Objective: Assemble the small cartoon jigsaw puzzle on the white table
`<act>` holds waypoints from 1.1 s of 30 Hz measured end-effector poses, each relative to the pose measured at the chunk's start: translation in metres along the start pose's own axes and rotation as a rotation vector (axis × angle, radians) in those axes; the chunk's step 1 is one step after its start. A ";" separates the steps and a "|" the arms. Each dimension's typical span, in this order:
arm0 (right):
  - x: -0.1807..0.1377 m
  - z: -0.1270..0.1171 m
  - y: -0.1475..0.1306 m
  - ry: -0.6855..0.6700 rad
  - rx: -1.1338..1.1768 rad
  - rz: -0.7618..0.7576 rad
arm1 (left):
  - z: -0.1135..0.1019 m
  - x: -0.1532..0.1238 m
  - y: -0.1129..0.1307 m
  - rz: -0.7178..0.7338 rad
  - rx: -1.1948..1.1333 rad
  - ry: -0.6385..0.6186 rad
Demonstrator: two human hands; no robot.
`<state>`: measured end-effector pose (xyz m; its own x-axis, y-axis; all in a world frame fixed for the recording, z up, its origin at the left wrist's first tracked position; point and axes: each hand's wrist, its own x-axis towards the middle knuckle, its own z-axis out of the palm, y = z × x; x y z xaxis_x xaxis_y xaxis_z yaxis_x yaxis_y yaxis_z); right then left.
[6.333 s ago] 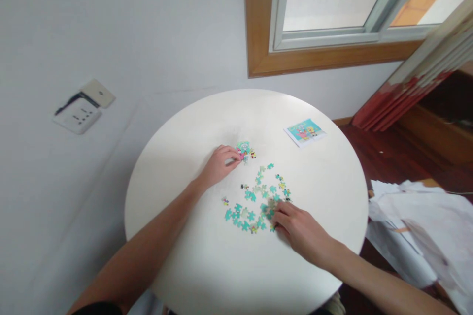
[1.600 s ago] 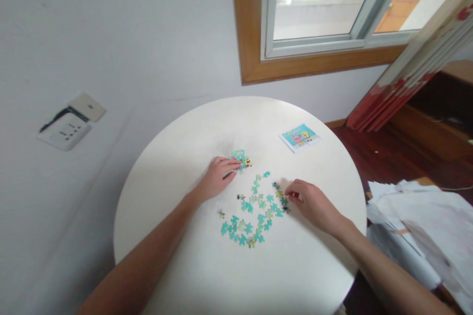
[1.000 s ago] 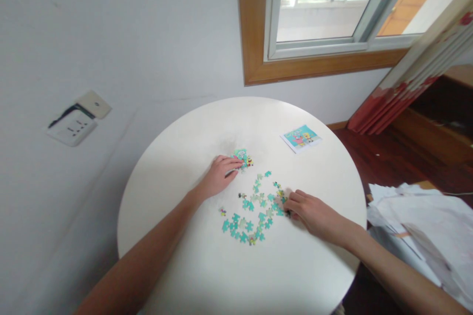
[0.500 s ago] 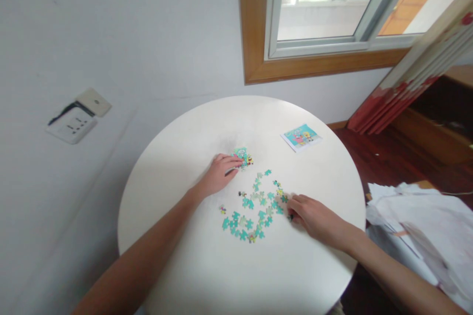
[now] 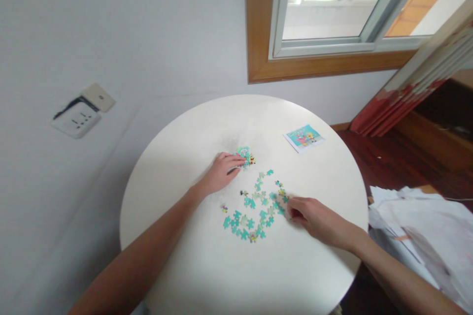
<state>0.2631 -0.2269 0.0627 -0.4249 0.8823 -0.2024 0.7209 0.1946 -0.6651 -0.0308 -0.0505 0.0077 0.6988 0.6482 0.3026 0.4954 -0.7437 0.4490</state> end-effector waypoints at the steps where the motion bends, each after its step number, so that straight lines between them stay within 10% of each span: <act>1: 0.004 -0.004 -0.001 0.034 0.046 -0.015 | 0.000 0.000 0.000 0.000 0.003 -0.001; 7: 0.071 -0.020 0.008 0.371 0.336 -0.017 | -0.001 0.000 0.002 -0.013 0.012 -0.009; 15: 0.167 -0.001 0.011 0.324 0.430 0.029 | -0.002 -0.001 0.004 -0.019 0.002 0.002; 33: 0.176 0.010 -0.004 0.362 0.039 0.135 | -0.002 -0.003 0.005 -0.010 0.022 0.016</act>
<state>0.1802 -0.0768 0.0228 -0.1018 0.9944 -0.0278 0.7330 0.0561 -0.6779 -0.0314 -0.0554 0.0104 0.6852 0.6582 0.3119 0.5140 -0.7404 0.4332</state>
